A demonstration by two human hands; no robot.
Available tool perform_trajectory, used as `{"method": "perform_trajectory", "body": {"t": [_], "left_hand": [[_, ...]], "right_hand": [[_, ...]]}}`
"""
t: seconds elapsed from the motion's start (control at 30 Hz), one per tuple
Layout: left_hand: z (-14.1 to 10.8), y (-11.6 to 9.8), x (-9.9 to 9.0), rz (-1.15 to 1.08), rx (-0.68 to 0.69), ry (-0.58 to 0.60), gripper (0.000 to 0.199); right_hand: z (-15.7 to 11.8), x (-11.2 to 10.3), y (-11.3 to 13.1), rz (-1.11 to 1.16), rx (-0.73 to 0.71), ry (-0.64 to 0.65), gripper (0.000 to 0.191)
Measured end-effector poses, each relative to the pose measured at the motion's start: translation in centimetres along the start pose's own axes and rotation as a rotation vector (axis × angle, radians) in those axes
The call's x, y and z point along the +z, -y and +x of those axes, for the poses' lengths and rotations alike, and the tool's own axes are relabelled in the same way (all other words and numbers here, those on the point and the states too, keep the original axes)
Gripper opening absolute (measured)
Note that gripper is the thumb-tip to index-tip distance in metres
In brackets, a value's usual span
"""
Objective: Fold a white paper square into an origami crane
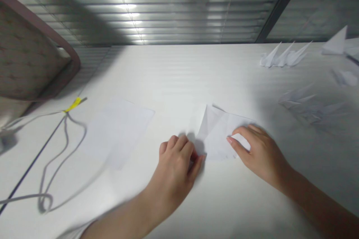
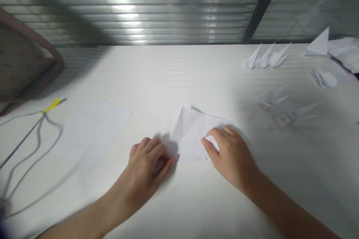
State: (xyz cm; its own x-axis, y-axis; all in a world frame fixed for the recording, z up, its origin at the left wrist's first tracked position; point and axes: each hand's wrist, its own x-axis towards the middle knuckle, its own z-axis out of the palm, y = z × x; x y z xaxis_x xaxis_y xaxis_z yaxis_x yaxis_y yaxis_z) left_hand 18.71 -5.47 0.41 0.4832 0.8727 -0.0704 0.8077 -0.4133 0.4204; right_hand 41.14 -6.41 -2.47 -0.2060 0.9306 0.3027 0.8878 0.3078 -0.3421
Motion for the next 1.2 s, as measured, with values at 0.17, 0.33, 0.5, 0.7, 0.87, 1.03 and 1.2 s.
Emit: {"method": "perform_trajectory", "body": {"t": [0.17, 0.33, 0.5, 0.7, 0.87, 1.03, 1.2], "left_hand": [[0.1, -0.2, -0.4, 0.069, -0.007, -0.01, 0.021], [-0.4, 0.0, 0.1, 0.081, -0.075, -0.049, 0.024], [-1.1, 0.3, 0.5, 0.076, -0.143, -0.133, 0.023], [-1.4, 0.5, 0.5, 0.116, -0.157, -0.143, 0.022], [-2.0, 0.7, 0.5, 0.137, -0.171, -0.184, 0.015], [-2.3, 0.9, 0.5, 0.109, -0.164, -0.185, 0.007], [-2.7, 1.1, -0.1, 0.02, -0.183, -0.198, 0.012]], "right_hand": [[0.0, 0.0, 0.0, 0.006, 0.015, 0.016, 0.018], [0.1, 0.0, 0.2, -0.008, 0.027, 0.045, 0.018], [0.1, 0.1, 0.2, -0.029, 0.035, 0.051, 0.018], [0.1, 0.1, 0.2, -0.022, 0.042, 0.094, 0.018], [0.2, 0.2, 0.3, 0.007, 0.05, 0.092, 0.017], [0.1, 0.2, 0.4, 0.007, 0.044, 0.094, 0.017], [0.1, 0.3, 0.4, 0.005, 0.037, 0.072, 0.017]]}}
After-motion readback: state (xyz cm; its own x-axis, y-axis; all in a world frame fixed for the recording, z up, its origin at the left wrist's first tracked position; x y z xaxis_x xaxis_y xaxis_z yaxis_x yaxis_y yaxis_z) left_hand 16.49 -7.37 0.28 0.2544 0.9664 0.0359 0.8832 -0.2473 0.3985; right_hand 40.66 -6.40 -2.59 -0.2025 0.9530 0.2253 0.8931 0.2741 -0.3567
